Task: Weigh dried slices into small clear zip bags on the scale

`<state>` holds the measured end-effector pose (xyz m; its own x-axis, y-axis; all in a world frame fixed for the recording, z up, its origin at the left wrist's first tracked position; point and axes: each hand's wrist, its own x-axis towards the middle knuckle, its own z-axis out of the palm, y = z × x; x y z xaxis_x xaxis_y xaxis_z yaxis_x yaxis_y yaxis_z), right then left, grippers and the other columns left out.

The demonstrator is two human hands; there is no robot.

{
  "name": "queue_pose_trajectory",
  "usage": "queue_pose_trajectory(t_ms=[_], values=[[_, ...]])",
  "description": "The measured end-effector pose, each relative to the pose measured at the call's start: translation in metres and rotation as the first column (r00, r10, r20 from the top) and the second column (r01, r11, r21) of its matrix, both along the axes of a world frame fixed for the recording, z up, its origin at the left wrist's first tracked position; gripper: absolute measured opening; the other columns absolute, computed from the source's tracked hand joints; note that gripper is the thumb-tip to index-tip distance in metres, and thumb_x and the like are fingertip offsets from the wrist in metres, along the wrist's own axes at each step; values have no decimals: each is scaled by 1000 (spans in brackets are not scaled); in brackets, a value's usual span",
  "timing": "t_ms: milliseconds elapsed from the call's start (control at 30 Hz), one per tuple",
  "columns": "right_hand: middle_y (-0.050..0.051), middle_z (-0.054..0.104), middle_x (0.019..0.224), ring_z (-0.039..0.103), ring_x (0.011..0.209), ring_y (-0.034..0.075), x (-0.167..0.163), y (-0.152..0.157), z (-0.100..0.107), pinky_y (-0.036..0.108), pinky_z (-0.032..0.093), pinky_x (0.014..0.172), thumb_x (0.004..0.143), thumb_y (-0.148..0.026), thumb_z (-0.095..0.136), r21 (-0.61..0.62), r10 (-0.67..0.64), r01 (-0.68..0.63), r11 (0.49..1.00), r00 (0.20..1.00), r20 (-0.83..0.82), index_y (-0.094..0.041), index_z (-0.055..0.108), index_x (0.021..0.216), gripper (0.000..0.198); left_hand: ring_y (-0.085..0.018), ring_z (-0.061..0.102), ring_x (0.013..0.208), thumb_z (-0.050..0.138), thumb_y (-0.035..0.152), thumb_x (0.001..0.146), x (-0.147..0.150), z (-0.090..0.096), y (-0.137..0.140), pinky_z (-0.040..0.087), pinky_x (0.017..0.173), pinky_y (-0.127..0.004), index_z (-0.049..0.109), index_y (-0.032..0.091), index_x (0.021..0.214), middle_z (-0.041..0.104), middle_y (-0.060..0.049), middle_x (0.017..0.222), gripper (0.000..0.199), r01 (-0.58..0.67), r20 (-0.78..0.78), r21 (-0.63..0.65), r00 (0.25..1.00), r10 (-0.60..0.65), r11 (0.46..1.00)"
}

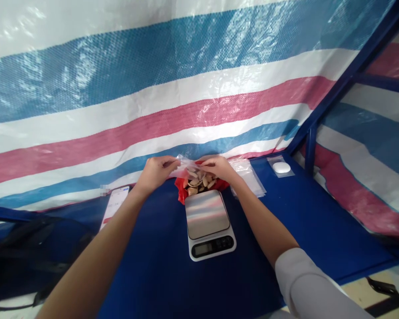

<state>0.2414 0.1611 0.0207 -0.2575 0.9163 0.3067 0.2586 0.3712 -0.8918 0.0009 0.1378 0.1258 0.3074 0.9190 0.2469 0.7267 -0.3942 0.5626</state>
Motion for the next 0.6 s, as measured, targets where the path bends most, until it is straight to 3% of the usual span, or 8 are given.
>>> queue_pose_trajectory(t_ms=[233,467,600], values=[[4,77,80,67,69,17,0,0,-2,27,51,62,83,-33,71,-94,20,-26,995,998,-63,-19,82,92,20,-16,59,65,59,47,85,1,-3,1,43,63,-25,76,17,81,73,-2,73,35,14,2,-2,1000,-14,1000],[4,76,78,66,69,18,-4,-2,-2,28,50,61,83,-32,69,-75,-34,34,997,999,-4,-21,82,87,18,-19,64,72,59,50,86,-3,-5,2,47,68,-27,76,18,84,77,-5,82,36,1,49,42,999,-3,999],[4,76,77,61,61,15,-1,-4,3,26,47,55,85,-35,66,-104,-21,19,994,1000,-23,-20,82,96,24,-17,59,65,62,52,85,-10,-8,1,46,65,-27,76,17,84,74,-3,74,38,-34,20,57,999,33,998]])
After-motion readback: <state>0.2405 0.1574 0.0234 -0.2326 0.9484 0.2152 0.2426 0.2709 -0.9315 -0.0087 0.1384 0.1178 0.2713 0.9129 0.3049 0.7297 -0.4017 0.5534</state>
